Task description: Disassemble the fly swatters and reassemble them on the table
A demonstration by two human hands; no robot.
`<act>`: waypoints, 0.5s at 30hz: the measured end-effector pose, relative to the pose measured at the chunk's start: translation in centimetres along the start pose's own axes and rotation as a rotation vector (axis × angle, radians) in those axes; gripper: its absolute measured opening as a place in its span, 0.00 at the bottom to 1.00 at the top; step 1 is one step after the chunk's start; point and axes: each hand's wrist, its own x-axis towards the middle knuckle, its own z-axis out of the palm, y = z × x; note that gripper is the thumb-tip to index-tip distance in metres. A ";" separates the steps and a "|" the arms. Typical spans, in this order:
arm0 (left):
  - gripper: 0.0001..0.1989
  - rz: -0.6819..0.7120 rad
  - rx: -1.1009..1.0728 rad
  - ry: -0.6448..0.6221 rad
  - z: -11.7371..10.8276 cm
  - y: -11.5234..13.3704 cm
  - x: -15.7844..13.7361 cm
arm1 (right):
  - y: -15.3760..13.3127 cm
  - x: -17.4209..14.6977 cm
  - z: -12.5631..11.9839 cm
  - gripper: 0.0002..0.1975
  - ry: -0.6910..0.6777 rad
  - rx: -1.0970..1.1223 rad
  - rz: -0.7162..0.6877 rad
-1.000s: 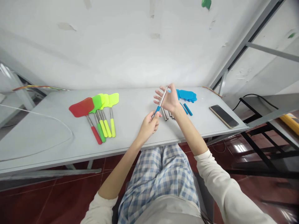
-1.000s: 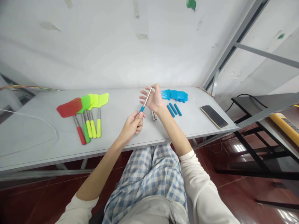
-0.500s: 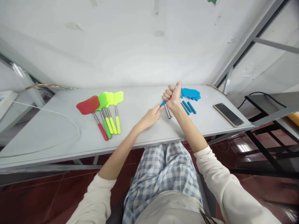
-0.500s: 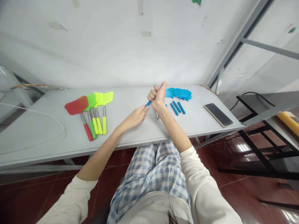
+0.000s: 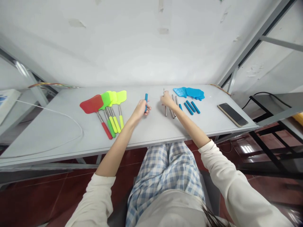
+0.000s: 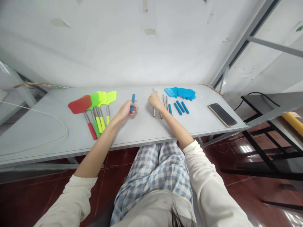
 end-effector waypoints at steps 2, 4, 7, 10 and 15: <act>0.17 0.035 0.166 0.033 0.4 -0.4 0.3 | 0.9 -1.3 1.3 0.15 0.049 -0.252 -0.086; 0.21 0.090 0.341 0.043 0.7 -0.9 0.3 | 1.3 -2.6 1.7 0.19 0.101 -0.515 -0.181; 0.25 0.214 0.546 0.063 1.0 -1.6 -0.1 | 1.4 -4.0 1.2 0.19 0.123 -0.673 -0.234; 0.27 0.296 0.678 0.060 1.6 -2.2 -0.8 | 1.2 -5.0 0.3 0.16 0.058 -0.604 -0.262; 0.30 0.454 0.663 0.040 4.0 -3.2 -2.4 | 1.6 -7.0 -0.3 0.17 -0.120 -0.111 -0.291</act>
